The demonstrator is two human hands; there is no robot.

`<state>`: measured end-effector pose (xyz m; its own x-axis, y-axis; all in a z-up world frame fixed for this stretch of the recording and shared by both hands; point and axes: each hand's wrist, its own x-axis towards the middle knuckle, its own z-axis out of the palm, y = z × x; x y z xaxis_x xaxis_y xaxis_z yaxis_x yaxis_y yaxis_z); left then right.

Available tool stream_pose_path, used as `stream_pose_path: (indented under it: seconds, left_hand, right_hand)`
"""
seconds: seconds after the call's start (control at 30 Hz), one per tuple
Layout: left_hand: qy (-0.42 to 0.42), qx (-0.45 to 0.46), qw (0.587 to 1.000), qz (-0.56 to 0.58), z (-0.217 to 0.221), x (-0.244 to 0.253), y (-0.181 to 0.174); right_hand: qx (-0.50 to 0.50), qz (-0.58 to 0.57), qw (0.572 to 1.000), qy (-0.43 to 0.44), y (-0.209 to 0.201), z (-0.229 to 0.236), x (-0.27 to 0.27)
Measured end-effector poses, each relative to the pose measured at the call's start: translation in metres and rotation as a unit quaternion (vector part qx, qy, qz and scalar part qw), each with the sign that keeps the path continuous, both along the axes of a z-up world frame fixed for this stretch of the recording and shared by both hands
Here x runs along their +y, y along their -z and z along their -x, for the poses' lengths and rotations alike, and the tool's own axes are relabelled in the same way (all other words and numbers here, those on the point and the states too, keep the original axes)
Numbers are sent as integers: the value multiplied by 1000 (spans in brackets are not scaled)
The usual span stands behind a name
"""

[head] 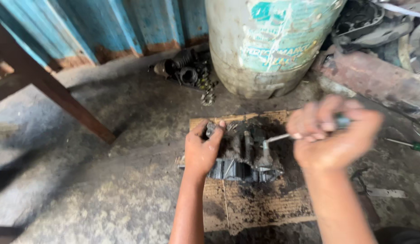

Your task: The person scrapes debris and old material from the surfaces and internal recesses of a metallic engine casing using a screwdriver while the casing rests on a sheet of cardboard.

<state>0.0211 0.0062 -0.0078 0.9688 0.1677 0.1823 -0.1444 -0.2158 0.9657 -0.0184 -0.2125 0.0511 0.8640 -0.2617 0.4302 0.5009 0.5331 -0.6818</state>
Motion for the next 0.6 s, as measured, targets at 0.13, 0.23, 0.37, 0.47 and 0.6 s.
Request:
stream_pose_path:
  seconds: [0.13, 0.23, 0.37, 0.47, 0.6]
  left_hand:
    - [13, 69, 995, 77, 4, 0, -2]
    - [-1, 64, 998, -10, 7, -2, -1]
    - [4, -25, 1000, 12, 3, 2, 4]
    - [27, 36, 998, 45, 5, 3, 1]
    - [13, 33, 999, 22, 4, 2, -11]
  right_hand:
    - [92, 38, 995, -24, 35, -5, 34]
    - [141, -39, 987, -59, 26, -5, 23]
    - [51, 44, 998, -18, -1, 19, 14]
    - [-4, -22, 1000, 1, 8, 19, 0]
    - [-23, -172, 982, 71, 53, 15, -32]
